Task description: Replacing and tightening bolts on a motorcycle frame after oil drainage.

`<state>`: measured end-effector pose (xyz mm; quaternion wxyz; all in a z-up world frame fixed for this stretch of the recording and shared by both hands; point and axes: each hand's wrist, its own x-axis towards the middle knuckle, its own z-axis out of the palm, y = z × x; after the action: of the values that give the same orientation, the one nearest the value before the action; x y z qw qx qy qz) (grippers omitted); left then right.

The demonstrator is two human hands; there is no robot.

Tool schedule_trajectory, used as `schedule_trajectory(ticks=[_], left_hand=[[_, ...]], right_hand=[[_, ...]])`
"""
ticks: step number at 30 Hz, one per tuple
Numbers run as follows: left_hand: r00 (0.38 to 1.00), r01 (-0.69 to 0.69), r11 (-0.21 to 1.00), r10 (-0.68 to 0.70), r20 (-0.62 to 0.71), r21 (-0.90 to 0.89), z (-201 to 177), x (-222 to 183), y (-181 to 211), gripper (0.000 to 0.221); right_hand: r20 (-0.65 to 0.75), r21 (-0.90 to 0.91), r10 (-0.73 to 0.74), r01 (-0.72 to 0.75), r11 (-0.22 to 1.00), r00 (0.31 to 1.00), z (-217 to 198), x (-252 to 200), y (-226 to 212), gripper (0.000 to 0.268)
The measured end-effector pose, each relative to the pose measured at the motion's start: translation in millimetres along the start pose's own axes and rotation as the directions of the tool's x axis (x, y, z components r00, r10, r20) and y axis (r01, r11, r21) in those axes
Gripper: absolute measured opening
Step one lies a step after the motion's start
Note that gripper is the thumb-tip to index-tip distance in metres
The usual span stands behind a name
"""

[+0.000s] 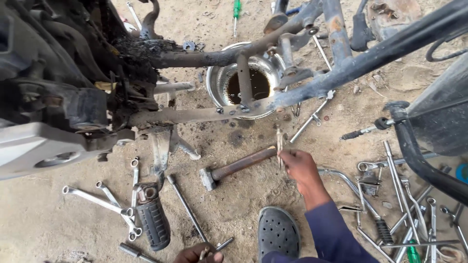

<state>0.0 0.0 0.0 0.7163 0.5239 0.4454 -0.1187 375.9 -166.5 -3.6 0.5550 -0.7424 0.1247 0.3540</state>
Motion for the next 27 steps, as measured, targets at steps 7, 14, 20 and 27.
schedule_trajectory(ticks=[7, 14, 20, 27], left_hand=[[0.98, 0.185, 0.983, -0.185, -0.072, -0.002, 62, -46, 189, 0.035], [0.996, 0.027, 0.969, -0.004, 0.094, -0.244, 76, -53, 202, 0.033], [0.992, -0.002, 0.959, 0.039, 0.123, -0.285, 70, -109, 220, 0.032], [0.972, -0.171, 0.944, 0.209, 0.111, -0.283, 33, -202, 251, 0.039]], right_hand=[[0.366, 0.138, 0.037, -0.094, 0.986, 0.93, 15, -119, 7, 0.021], [0.743, -0.021, -0.052, 0.101, 0.995, 0.667, 24, -163, -10, 0.022], [0.367, 0.448, -0.097, -0.084, 0.89, 0.925, -12, -193, -42, 0.021], [0.163, 0.608, -0.36, 0.193, 0.77, 0.919, -113, -235, -60, 0.029]])
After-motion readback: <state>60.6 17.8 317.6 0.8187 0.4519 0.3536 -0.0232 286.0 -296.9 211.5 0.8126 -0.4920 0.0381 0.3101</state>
